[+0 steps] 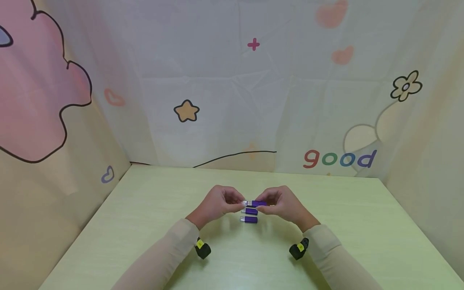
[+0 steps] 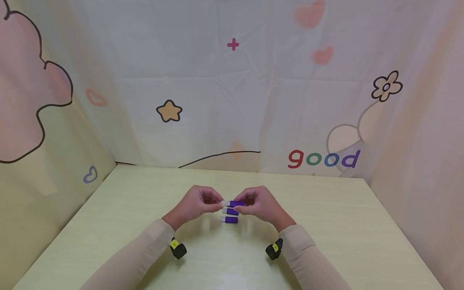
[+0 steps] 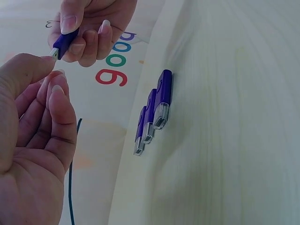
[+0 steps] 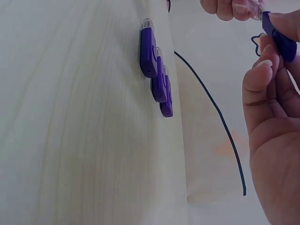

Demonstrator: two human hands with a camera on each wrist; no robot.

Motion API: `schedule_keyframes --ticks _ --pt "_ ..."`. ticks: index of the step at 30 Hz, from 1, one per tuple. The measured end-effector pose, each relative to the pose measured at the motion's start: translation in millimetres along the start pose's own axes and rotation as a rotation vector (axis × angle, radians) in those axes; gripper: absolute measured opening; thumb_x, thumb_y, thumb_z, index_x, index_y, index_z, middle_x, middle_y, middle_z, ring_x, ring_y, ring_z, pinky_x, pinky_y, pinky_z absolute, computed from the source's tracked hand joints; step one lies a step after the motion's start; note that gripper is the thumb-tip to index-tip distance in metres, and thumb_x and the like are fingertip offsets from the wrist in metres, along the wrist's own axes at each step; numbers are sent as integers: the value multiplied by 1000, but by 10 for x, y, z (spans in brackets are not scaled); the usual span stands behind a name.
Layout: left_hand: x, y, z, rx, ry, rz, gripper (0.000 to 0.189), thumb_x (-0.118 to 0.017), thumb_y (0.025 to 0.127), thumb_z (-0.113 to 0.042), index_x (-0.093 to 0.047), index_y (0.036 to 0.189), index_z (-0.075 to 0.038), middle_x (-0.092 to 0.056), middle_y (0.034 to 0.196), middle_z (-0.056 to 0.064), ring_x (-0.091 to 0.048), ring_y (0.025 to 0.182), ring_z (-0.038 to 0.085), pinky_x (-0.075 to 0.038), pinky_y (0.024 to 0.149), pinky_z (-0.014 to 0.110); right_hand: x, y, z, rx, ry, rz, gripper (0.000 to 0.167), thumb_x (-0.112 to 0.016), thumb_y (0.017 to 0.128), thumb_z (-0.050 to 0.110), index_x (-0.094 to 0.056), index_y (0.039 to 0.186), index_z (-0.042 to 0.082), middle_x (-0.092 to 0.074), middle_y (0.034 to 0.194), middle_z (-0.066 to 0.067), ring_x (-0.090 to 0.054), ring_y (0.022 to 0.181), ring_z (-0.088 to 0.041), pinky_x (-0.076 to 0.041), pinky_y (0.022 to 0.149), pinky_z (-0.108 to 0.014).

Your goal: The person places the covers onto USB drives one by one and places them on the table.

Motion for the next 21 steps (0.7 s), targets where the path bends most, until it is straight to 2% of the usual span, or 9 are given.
schedule_keyframes --ticks 9,21 --pt "-16 6 9 0 -1 10 12 -82 88 -18 -79 99 -13 -77 91 2 -69 77 14 -60 72 28 -3 5 -8 3 14 9 14 -80 88 9 -78 102 5 -77 99 -15 -72 78 -17 -62 76 -30" --pt "-30 7 -21 -31 1 13 13 -82 88 -16 -80 100 -10 -78 91 4 -70 75 12 -61 72 28 -6 13 0 36 12 8 15 -79 89 7 -78 104 4 -77 99 -17 -71 78 -15 -62 75 -28"
Point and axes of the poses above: each hand's wrist, its own y-axis towards the middle knuckle, its own x-axis out of the back of the hand, z = x × y, the point moved 10 cm from there along y, towards the middle knuckle
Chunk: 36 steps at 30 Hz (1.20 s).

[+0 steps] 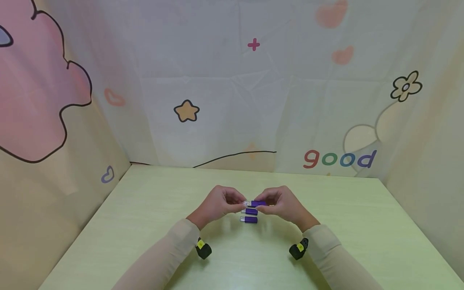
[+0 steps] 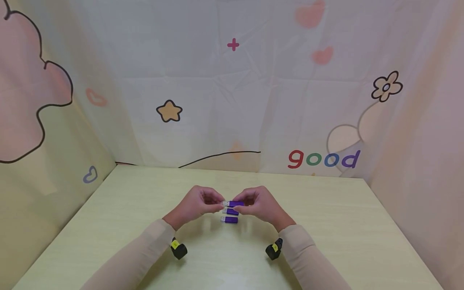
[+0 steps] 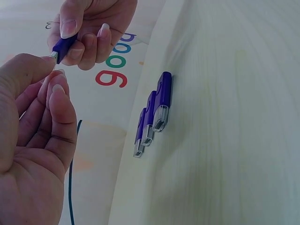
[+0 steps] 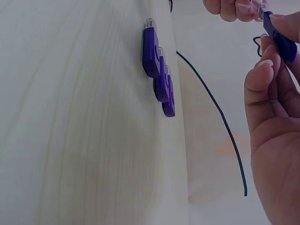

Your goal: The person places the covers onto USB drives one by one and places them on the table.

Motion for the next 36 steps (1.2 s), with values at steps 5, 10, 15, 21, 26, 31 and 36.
schedule_keyframes --ticks 5,10,15,21,26,31,36 --pt "-10 -1 -25 -10 5 5 14 -82 88 -17 -80 100 -10 -78 91 4 -70 75 12 -61 71 28 -6 6 7 5 9 -3 15 -79 89 6 -78 104 4 -77 99 -17 -70 78 -14 -62 74 -28" --pt "-20 2 -27 -13 9 8 15 -82 88 -17 -80 101 -9 -78 91 4 -70 74 11 -61 71 29 -8 12 8 7 8 -11 14 -79 89 6 -78 103 4 -77 98 -16 -70 77 -13 -61 73 -27" --pt "-27 6 -28 -15 6 4 14 -81 89 -16 -80 100 -9 -78 90 3 -70 74 11 -60 70 28 -9 13 5 15 2 -14 14 -79 89 6 -78 103 4 -78 98 -15 -71 78 -13 -61 74 -27" --pt "-35 11 -36 -21 15 3 13 -81 89 -18 -80 100 -10 -78 89 3 -68 73 11 -58 68 27 1 14 11 21 -19 -20 14 -80 88 7 -79 102 5 -78 97 -13 -71 78 -14 -61 73 -28" --pt "-38 13 -37 -17 17 2 14 -81 89 -19 -80 100 -11 -78 89 5 -69 73 13 -58 69 27 3 14 23 20 -23 -19 14 -80 89 8 -79 102 6 -78 97 -13 -71 78 -14 -61 73 -27" --pt "-45 19 -24 -12 17 2 12 -81 89 -20 -81 99 -12 -78 89 2 -70 75 14 -61 72 35 -1 13 24 20 -19 -16 14 -79 89 8 -79 103 6 -78 98 -13 -71 79 -14 -61 74 -27" --pt "-53 24 -20 -14 17 3 13 -81 89 -20 -80 100 -12 -78 89 2 -73 77 22 -62 76 48 -4 12 10 34 -28 -15 14 -79 89 7 -79 103 6 -78 98 -12 -71 78 -14 -61 73 -27"
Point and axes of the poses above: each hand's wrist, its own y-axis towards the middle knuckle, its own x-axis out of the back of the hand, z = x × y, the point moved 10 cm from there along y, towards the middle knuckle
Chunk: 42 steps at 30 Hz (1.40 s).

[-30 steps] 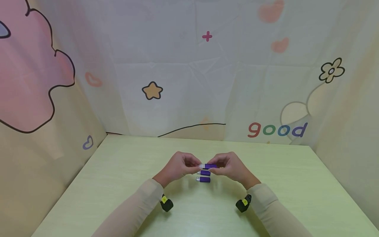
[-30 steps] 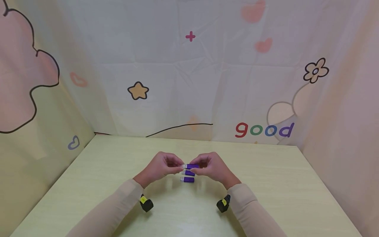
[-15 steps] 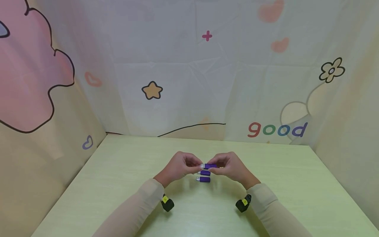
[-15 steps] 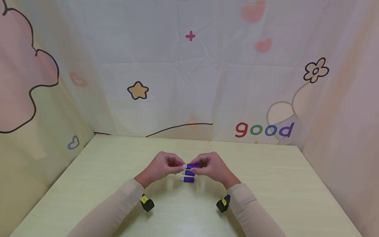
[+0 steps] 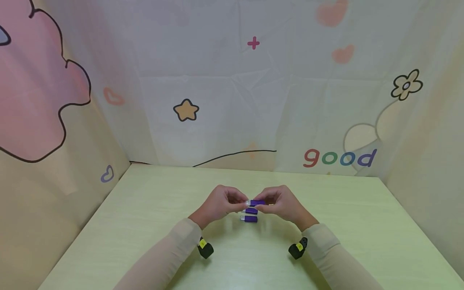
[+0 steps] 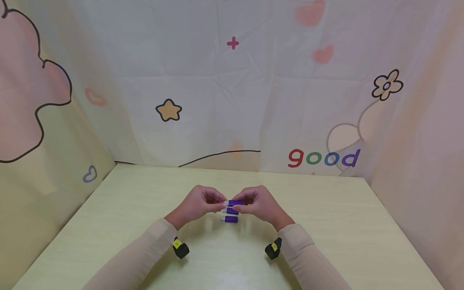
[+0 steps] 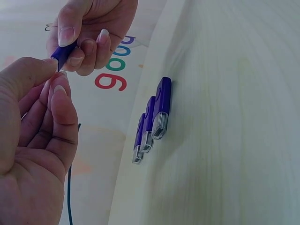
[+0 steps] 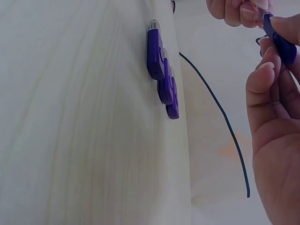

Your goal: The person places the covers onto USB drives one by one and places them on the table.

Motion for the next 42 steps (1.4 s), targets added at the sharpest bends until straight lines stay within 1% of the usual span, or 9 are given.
schedule_keyframes --ticks 4,8,13,16,20,24,30,36,42 --pt "-9 0 2 5 0 6 13 -81 90 -20 -80 100 -12 -79 90 2 -74 83 32 -62 77 49 -3 0 -11 16 0 1 15 -78 90 7 -79 104 5 -78 98 -12 -70 79 -14 -61 73 -27" --pt "-19 -3 29 31 11 12 13 -80 91 -21 -80 102 -15 -79 92 1 -74 89 38 -61 81 50 -4 0 -17 20 -25 -6 15 -78 89 6 -80 104 6 -78 97 -11 -68 78 -14 -60 71 -26" --pt "-12 4 43 41 50 4 13 -77 93 -21 -80 104 -15 -79 94 1 -74 88 34 -62 80 47 -17 16 12 21 -125 -20 16 -78 89 4 -80 105 6 -78 96 -8 -64 76 -11 -57 68 -24" --pt "3 14 28 30 76 -8 14 -77 93 -21 -80 104 -14 -79 94 4 -72 81 26 -61 76 44 -21 38 53 17 -164 -28 16 -78 89 2 -80 104 4 -78 93 -9 -62 74 -9 -56 67 -24" --pt "24 29 22 34 93 -18 14 -77 93 -23 -80 104 -14 -78 96 11 -68 75 14 -61 75 45 -27 58 191 12 -162 -28 15 -77 88 0 -79 103 0 -77 92 -12 -61 74 -9 -55 66 -23" --pt "35 41 24 36 99 -18 14 -76 94 -23 -80 104 -14 -78 98 14 -67 74 13 -60 75 47 -36 65 326 26 -147 -28 13 -76 89 -1 -79 102 -1 -76 90 -13 -60 72 -8 -54 65 -22" --pt "61 74 26 32 143 -20 14 -75 94 -21 -79 106 -14 -78 94 5 -68 75 13 -60 72 37 -3 120 42 23 -169 -23 15 -78 90 10 -80 105 9 -77 92 -5 -63 74 -9 -56 67 -23" --pt "142 221 100 55 214 -24 13 -75 95 -20 -78 106 -15 -77 96 1 -70 79 14 -61 74 30 64 218 -143 -104 -246 -25 21 -79 91 26 -80 110 16 -79 100 1 -70 83 -13 -60 78 -25" --pt "183 380 233 84 288 -29 15 -75 95 -22 -77 108 -15 -75 95 -2 -69 81 14 -59 76 28 149 301 -317 -206 -398 -52 20 -81 90 29 -80 105 17 -78 93 4 -66 78 -12 -58 74 -26"
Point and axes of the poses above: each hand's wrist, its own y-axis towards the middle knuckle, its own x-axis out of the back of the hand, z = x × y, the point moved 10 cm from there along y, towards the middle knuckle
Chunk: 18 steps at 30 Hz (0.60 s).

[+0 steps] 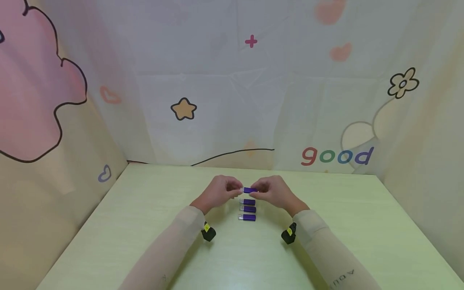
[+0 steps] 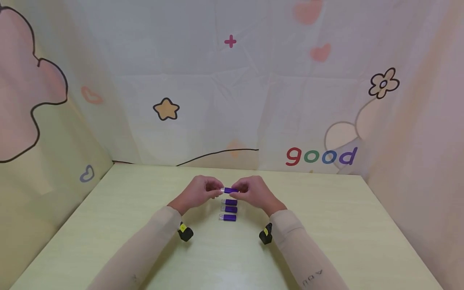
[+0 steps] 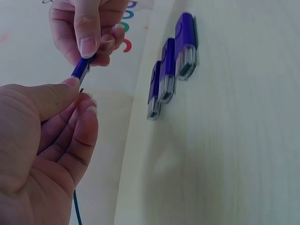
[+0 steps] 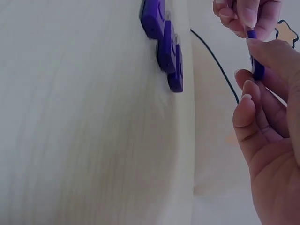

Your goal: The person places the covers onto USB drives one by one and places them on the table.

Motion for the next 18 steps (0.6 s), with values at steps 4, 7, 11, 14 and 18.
schedule_keyframes --ticks 4,7,11,14,18 --pt "-21 109 57 11 70 5 16 -76 94 -22 -77 108 -15 -75 95 -2 -66 83 14 -58 78 29 -4 66 -107 -62 -23 7 21 -82 89 28 -80 106 16 -78 95 3 -67 82 -12 -60 79 -31" --pt "-45 189 90 10 135 15 15 -77 93 -21 -78 107 -15 -75 95 -3 -65 86 13 -57 83 30 -33 109 -180 -92 -23 27 20 -81 89 26 -80 106 15 -78 98 1 -68 84 -13 -60 83 -33" --pt "-85 274 135 19 203 39 13 -77 93 -19 -79 105 -14 -75 97 -3 -65 89 13 -57 87 32 -89 166 -244 -87 -46 64 18 -81 89 24 -81 105 14 -78 98 1 -65 82 -12 -58 80 -31" --pt "-124 318 170 23 242 65 14 -76 93 -18 -79 106 -13 -75 99 -2 -65 90 13 -57 88 33 -118 193 -277 -81 -71 82 16 -82 89 25 -82 102 15 -78 96 3 -63 81 -11 -56 77 -29" --pt "-171 357 218 19 294 85 15 -76 94 -17 -79 107 -12 -75 102 -1 -65 92 13 -57 90 32 -155 222 -321 -89 -101 100 14 -82 88 24 -82 100 17 -78 96 4 -63 83 -10 -55 78 -28"
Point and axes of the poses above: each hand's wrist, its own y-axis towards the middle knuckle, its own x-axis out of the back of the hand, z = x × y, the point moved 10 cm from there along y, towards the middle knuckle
